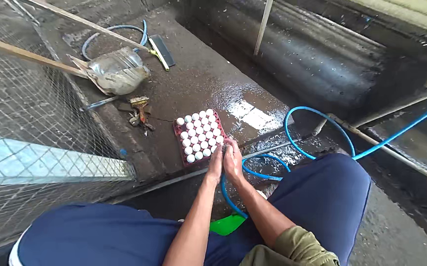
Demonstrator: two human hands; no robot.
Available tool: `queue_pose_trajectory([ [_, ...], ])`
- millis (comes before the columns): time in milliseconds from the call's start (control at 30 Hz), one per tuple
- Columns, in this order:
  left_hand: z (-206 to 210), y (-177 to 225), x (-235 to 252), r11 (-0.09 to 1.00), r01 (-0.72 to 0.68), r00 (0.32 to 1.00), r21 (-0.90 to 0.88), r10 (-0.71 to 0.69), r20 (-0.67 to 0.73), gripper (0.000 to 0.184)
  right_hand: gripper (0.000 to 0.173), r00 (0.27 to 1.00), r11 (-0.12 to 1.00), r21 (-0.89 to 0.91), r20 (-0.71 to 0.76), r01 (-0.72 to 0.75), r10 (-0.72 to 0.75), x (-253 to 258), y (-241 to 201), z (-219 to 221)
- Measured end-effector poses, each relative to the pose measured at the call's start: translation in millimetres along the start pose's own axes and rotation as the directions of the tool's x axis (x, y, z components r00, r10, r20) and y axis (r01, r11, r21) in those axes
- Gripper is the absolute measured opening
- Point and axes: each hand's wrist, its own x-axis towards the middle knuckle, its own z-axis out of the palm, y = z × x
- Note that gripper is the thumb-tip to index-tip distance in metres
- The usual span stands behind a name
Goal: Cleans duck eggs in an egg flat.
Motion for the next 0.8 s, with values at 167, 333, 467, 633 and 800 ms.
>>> queue_pose_trajectory([
  [167, 3.3, -6.0, -0.9, 0.994, -0.048, 0.997, 0.103, 0.054, -0.058, 0.053, 0.042, 0.983, 0.984, 0.029, -0.050, -0.177, 0.179, 8.0, -0.3, 2.5],
  [333, 0.1, 6.7, -5.1, 0.993, 0.096, 0.992, 0.074, -0.090, -0.086, 0.053, 0.042, 0.985, 0.985, 0.072, -0.063, -0.155, 0.159, 13.1, -2.3, 4.9],
  [467, -0.7, 4.5, -1.9, 0.995, 0.097, 0.991, -0.027, -0.099, -0.090, 0.052, 0.045, 0.988, 0.992, 0.017, -0.085, -0.127, 0.128, -3.2, -4.5, 12.2],
  [633, -15.9, 3.5, 7.9, 0.984, 0.174, 0.985, 0.046, -0.174, -0.002, 0.044, 0.051, 0.929, 0.903, 0.227, 0.017, -0.364, 0.371, 34.6, 11.0, 7.5],
  [800, -29.1, 2.6, 13.4, 0.992, 0.118, 0.993, -0.045, -0.119, -0.004, 0.048, 0.050, 0.976, 0.972, 0.142, 0.145, -0.185, 0.165, 4.9, 17.5, 17.8],
])
